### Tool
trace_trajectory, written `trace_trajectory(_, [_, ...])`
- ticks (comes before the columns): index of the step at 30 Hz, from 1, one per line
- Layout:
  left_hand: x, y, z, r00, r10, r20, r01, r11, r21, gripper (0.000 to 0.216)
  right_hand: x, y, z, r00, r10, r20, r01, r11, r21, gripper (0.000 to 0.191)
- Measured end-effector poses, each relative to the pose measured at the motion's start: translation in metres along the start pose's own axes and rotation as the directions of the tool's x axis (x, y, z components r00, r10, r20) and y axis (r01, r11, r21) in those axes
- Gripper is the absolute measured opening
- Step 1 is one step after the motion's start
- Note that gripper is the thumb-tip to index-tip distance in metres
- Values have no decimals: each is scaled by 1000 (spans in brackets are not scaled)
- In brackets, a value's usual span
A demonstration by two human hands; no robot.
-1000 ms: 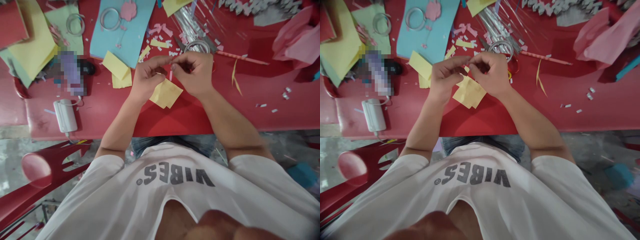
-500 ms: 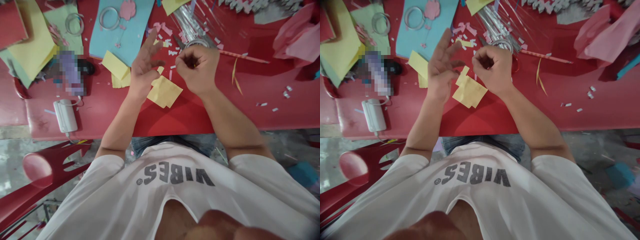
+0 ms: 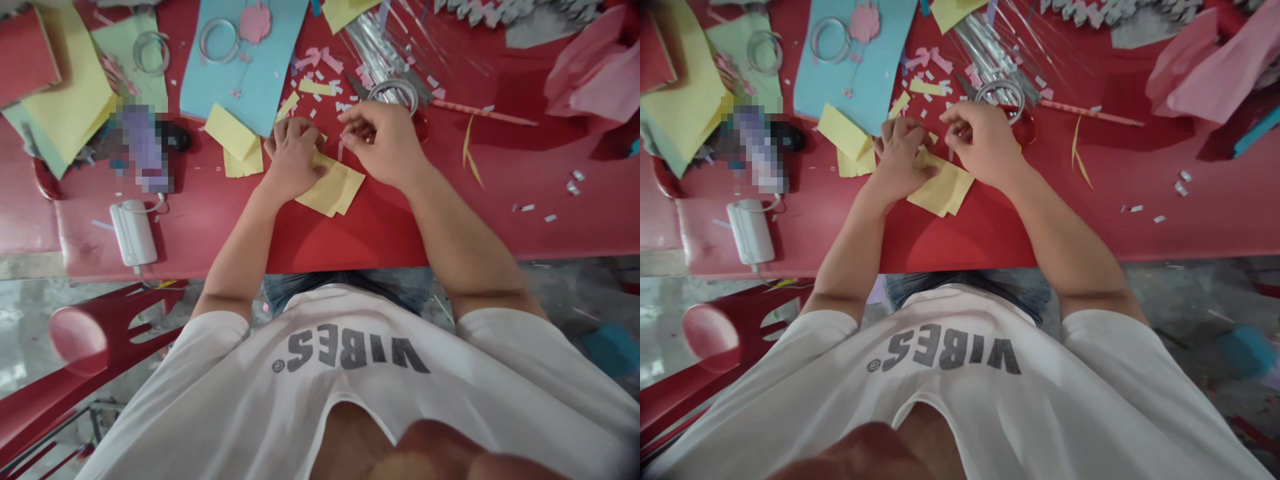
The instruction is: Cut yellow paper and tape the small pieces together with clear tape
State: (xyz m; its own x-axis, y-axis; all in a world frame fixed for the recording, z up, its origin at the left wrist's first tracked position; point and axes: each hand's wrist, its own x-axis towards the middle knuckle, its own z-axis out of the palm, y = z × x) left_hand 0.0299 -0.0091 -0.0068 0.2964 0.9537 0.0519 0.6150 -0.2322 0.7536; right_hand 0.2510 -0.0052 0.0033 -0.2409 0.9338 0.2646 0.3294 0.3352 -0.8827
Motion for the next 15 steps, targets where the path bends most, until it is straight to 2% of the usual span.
trace_trajectory(6, [4, -6, -1, 998, -48, 38, 51, 994, -96, 36, -8, -6, -3, 988, 1, 152, 20, 991, -136, 54])
trace_trajectory(10, [2, -8, 1, 999, -50, 10, 51, 995, -91, 40, -11, -6, 0, 982, 35, 185, 9, 973, -231, 61])
trace_trajectory(15, [3, -13, 3, 1000, -10, 9, 11, 997, -78, 33, -11, -1, -1, 978, 15, 208, 49, 953, -300, 62])
